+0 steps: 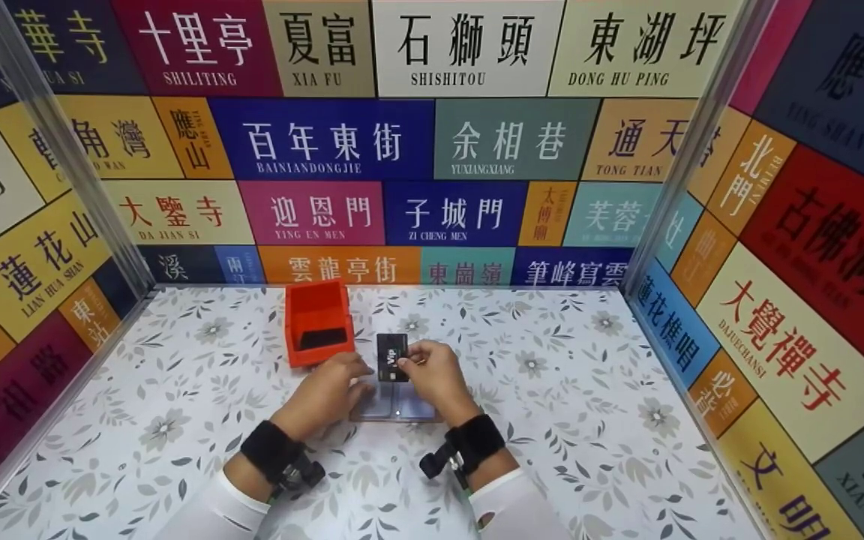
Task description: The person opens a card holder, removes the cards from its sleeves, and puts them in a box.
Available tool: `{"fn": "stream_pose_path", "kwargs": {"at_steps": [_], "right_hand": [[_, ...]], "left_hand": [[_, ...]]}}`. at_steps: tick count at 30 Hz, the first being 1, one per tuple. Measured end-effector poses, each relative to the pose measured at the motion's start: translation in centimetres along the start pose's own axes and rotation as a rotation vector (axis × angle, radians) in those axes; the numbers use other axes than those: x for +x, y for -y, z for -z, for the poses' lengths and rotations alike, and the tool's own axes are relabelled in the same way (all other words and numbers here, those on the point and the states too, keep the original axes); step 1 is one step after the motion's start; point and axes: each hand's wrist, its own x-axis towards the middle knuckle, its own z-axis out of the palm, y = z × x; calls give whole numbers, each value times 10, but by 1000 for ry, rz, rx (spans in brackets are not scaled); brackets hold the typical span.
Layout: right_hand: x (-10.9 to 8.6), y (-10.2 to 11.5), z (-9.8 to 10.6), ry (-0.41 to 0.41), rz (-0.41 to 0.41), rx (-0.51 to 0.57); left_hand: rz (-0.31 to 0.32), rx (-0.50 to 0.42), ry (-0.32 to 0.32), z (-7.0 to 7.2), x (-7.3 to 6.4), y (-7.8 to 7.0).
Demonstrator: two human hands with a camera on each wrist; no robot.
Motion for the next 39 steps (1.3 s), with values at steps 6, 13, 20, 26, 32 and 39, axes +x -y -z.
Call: {"fn": "stream_pose_path", "kwargs": {"at_steps": [6, 13, 20, 26, 32, 39], "right_hand": [[-1, -1, -2, 59, 32, 87], [-2, 2, -3, 92, 19, 137], [-2, 2, -7, 125, -4, 185], [-3, 1, -6, 151, 13, 199], [-3, 3, 0, 175, 61, 75], [-3, 0, 11, 192, 72, -370]], "left_hand": [[37, -93, -139, 3, 2, -3], [58, -336, -235, 6, 6, -6], [164, -601, -216, 10, 9, -8], [172, -639, -226, 11, 8, -8], [170, -596, -254, 12, 8, -8], [157, -438, -342, 15, 9, -2]]}}
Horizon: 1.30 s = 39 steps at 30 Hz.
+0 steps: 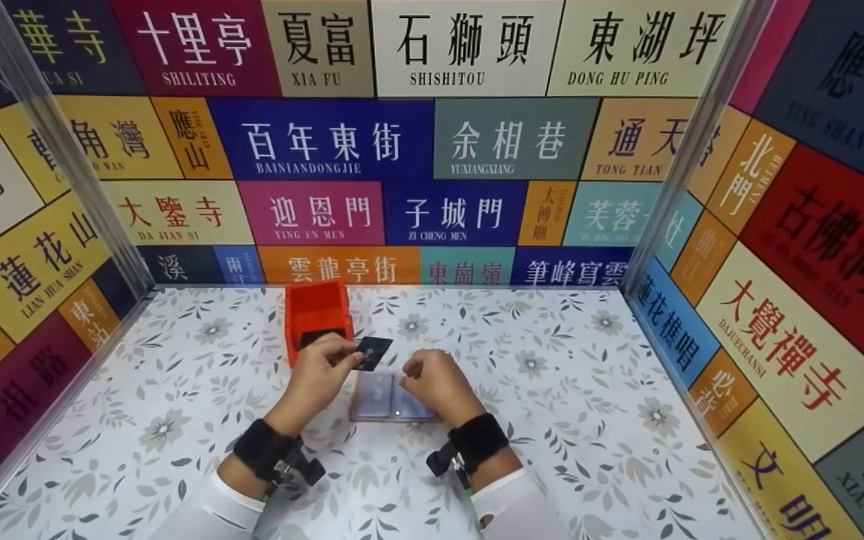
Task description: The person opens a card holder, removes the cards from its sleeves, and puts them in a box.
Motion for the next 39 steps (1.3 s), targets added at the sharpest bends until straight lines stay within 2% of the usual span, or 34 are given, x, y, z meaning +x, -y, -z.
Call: {"fn": "stream_pose_path", "kwargs": {"at_steps": [3, 8, 13, 17, 22, 28, 34, 39], "right_hand": [[-2, -4, 0, 75, -43, -122], [-6, -9, -3, 138, -35, -209], [-9, -14, -4, 131, 9, -223], [-9, -15, -3, 128, 32, -209], [-9, -14, -2, 131, 37, -212], [-10, -12, -1, 139, 28, -220], [-10, -12, 0, 134, 20, -210], [-10, -13, -1, 130, 37, -195]], "left_hand": [[-9, 53, -37, 4, 1, 2], [-68, 179, -97, 12, 3, 5], [-146, 362, -163, 23, 7, 10], [-178, 460, -206, 34, 10, 15], [-239, 612, -232, 44, 14, 21], [-280, 780, -202, 47, 23, 27], [-259, 837, -122, 42, 34, 34], [-226, 867, -60, 35, 38, 42]]}}
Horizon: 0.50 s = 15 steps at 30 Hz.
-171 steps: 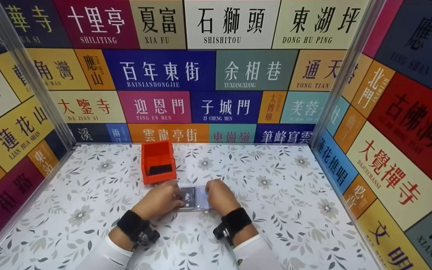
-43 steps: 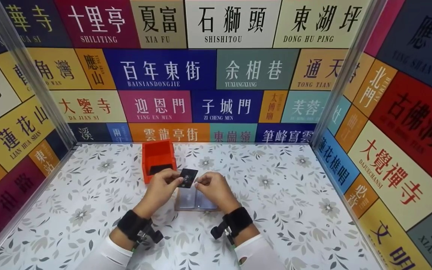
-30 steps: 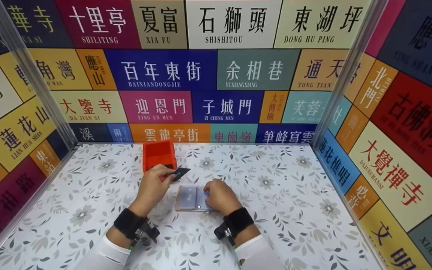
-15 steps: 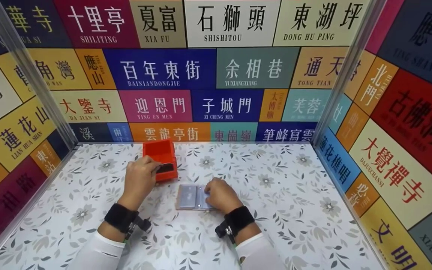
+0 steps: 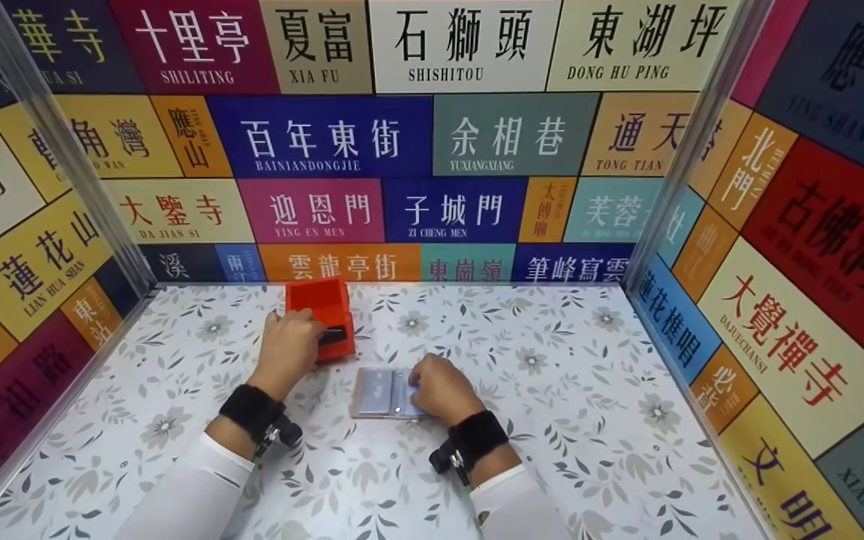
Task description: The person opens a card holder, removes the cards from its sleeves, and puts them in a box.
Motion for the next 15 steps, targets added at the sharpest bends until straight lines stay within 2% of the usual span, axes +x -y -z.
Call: {"fn": "stream_pose_path", "kwargs": {"at_steps": [7, 15], "right_hand": [[-2, -3, -1, 0, -8, 13], [0, -2, 1, 5, -20, 20]], "left_hand": [[22, 46, 109, -14, 1, -1], [-12, 43, 99, -18, 0, -4]]}}
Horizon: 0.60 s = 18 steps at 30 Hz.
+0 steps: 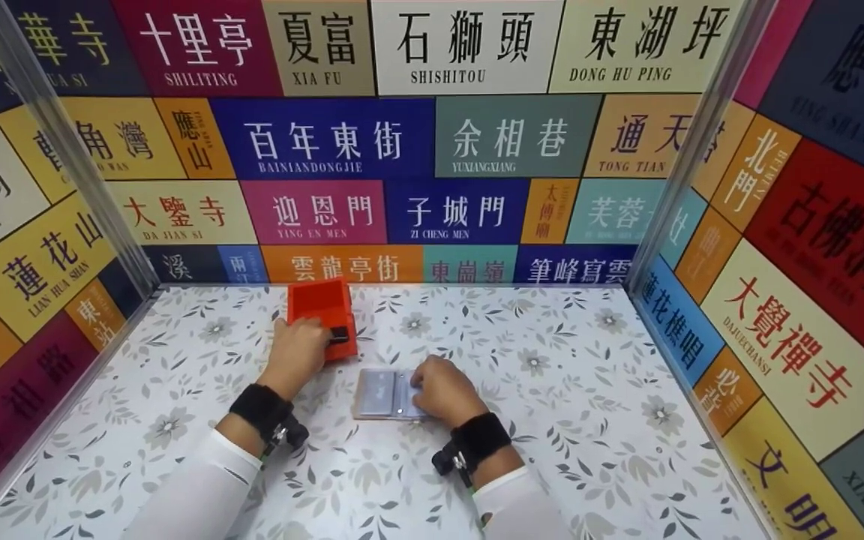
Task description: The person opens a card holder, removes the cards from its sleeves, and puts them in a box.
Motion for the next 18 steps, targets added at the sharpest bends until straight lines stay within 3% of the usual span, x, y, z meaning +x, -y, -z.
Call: {"fn": "stream_pose_path", "kwargs": {"at_steps": [7, 18], "right_hand": [[0, 1, 1, 0, -9, -6], [-1, -1, -1, 0, -22, 13]], "left_hand": [[-1, 12, 26, 1, 1, -2], [26, 49, 170, 1, -1, -6]]}}
